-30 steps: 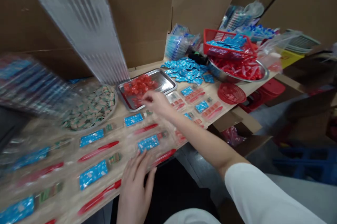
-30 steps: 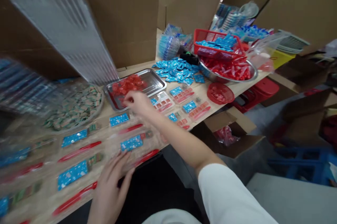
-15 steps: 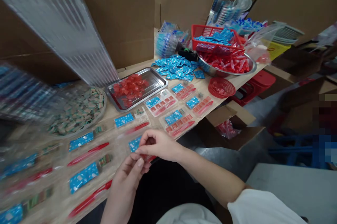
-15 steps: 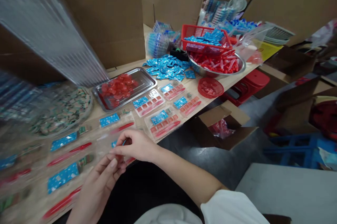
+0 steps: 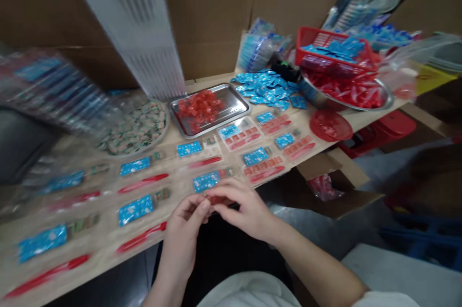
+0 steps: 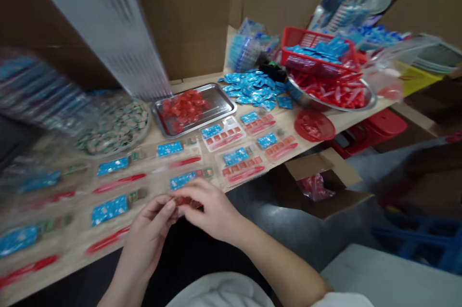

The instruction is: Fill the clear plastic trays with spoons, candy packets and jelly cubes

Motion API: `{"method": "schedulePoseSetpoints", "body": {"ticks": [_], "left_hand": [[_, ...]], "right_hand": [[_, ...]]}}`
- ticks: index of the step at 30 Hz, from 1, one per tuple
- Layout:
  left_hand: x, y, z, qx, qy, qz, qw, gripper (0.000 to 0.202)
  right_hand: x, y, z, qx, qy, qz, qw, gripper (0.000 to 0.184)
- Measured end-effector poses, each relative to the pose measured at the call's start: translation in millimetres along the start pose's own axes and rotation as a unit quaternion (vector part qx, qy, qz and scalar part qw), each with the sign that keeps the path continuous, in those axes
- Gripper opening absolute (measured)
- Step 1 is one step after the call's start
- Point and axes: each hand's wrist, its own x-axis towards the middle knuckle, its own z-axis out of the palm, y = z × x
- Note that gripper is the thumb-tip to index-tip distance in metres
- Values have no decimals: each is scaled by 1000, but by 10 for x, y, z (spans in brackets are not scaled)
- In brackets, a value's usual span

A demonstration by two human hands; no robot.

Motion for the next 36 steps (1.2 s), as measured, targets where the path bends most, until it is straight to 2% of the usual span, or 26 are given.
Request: {"method": "schedulePoseSetpoints", "body": {"ticks": [2, 4, 5, 7, 9, 10, 12, 16, 18, 20, 22, 24, 26, 28, 31, 32, 33, 35, 36], "left_hand": [[-21, -25, -25, 88, 10, 53, 995, 19], [-34, -74, -79, 220, 32, 147, 964, 17], [-36, -107, -114, 294, 39, 205, 933, 16], [-26, -179, -188, 423, 31, 307, 852, 15], [-4, -240, -248, 506, 5, 361, 784, 18], [9, -260, -268, 531, -3, 375, 760, 20], [32, -276, -287, 558, -5, 391, 732, 22], [59, -256, -290, 565, -5, 392, 726, 22], [71, -251, -291, 558, -2, 393, 731, 22], [84, -256, -294, 552, 2, 394, 735, 22], [92, -265, -297, 548, 4, 392, 739, 22], [93, -270, -298, 546, 5, 389, 742, 22], [89, -271, -294, 545, 3, 386, 744, 22], [83, -268, -289, 548, 0, 377, 746, 22], [77, -254, -286, 549, -3, 370, 749, 22], [76, -245, -287, 548, -4, 371, 750, 23], [75, -234, -290, 546, -5, 373, 750, 23], [76, -205, -295, 545, -5, 373, 750, 22], [79, -191, -298, 548, -4, 373, 749, 22]], "right_hand": [[-1, 38, -66, -51, 17, 7, 999, 28], [71, 103, -161, -102, 38, 25, 994, 26], [131, 139, -208, -141, 55, 25, 988, 25], [276, 201, -270, -234, 68, -6, 970, 24], [423, 243, -269, -316, 26, -60, 946, 18], [486, 258, -246, -350, -1, -83, 933, 15], [571, 279, -172, -408, -39, -110, 906, 10], [587, 287, -68, -480, -47, -105, 869, 11], [601, 272, -102, -488, -57, -97, 865, 9], [721, 259, -208, -468, -90, -104, 873, 10], [997, 272, -359, -434, -96, -99, 890, 13], [1404, 328, -506, -432, -34, -50, 900, 13], [1842, 426, -598, -482, 32, 14, 875, 13], [2192, 540, -622, -510, 55, 61, 856, 20], [2391, 649, -600, -513, 56, 91, 852, 32], [2362, 653, -597, -488, 60, 92, 866, 32], [2291, 637, -598, -436, 65, 92, 893, 30], [2045, 553, -601, -249, 68, 106, 960, 27], [1886, 492, -595, -131, 61, 116, 983, 25]]}}
